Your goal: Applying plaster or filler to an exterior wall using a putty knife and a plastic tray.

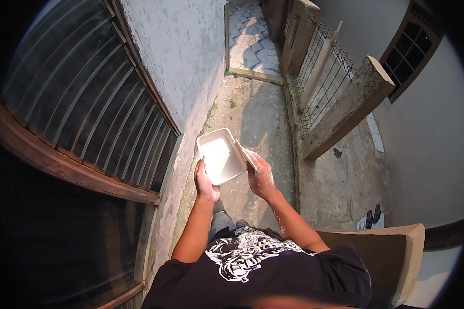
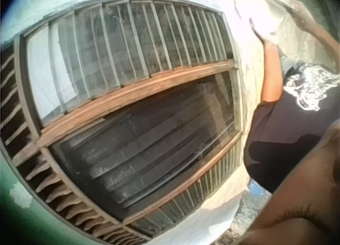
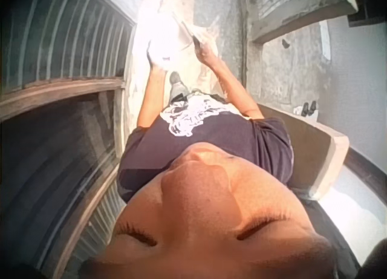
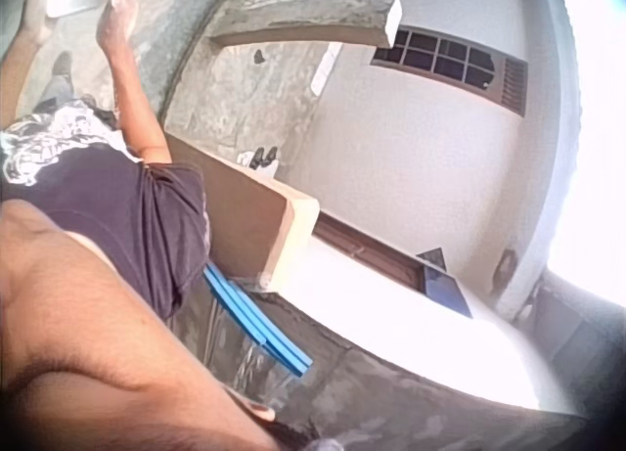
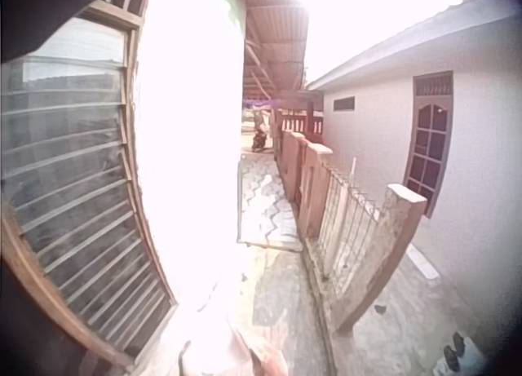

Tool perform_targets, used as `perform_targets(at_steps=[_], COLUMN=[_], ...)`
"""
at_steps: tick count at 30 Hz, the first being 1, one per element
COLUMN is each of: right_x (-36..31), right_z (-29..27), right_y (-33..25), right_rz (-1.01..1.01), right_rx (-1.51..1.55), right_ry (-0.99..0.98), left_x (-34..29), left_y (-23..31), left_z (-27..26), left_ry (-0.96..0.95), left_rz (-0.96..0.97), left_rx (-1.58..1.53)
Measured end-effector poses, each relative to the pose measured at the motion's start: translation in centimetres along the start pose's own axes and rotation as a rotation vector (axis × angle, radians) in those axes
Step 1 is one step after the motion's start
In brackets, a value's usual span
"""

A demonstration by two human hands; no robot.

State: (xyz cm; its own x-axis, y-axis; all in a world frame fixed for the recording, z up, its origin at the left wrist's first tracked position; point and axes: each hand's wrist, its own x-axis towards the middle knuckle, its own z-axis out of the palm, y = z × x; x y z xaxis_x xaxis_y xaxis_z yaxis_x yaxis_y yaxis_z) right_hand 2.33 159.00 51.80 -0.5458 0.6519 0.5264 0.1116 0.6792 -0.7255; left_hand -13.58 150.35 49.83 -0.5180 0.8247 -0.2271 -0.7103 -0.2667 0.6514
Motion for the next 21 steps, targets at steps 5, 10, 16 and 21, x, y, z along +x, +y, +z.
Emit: perform_targets(at_steps=[5, 10, 16, 21], right_x=[3.8, 9.1, 16.3, 22.8], right_z=[1.2, 2.5, 2.2, 1.6], right_y=[1.9, 3.9, 4.0, 2.0], right_rz=[0.017, 0.111, 0.271, 0.051], right_rx=[-0.019, -0.025, 0.038, -0.258], right_ry=[0.008, -0.115, 0.001, -0.085], left_x=[4.2, 8.2, 13.7, 17.6], left_y=[1.8, 6.3, 10.9, 13.3], left_z=[0.6, 0.8, -0.1, -0.5], left_ry=[-0.037, 0.012, 0.001, -0.025], left_rz=[-0.014, 0.004, 0.102, 0.075], left_rx=[-0.028, -0.043, 0.06, 0.096])
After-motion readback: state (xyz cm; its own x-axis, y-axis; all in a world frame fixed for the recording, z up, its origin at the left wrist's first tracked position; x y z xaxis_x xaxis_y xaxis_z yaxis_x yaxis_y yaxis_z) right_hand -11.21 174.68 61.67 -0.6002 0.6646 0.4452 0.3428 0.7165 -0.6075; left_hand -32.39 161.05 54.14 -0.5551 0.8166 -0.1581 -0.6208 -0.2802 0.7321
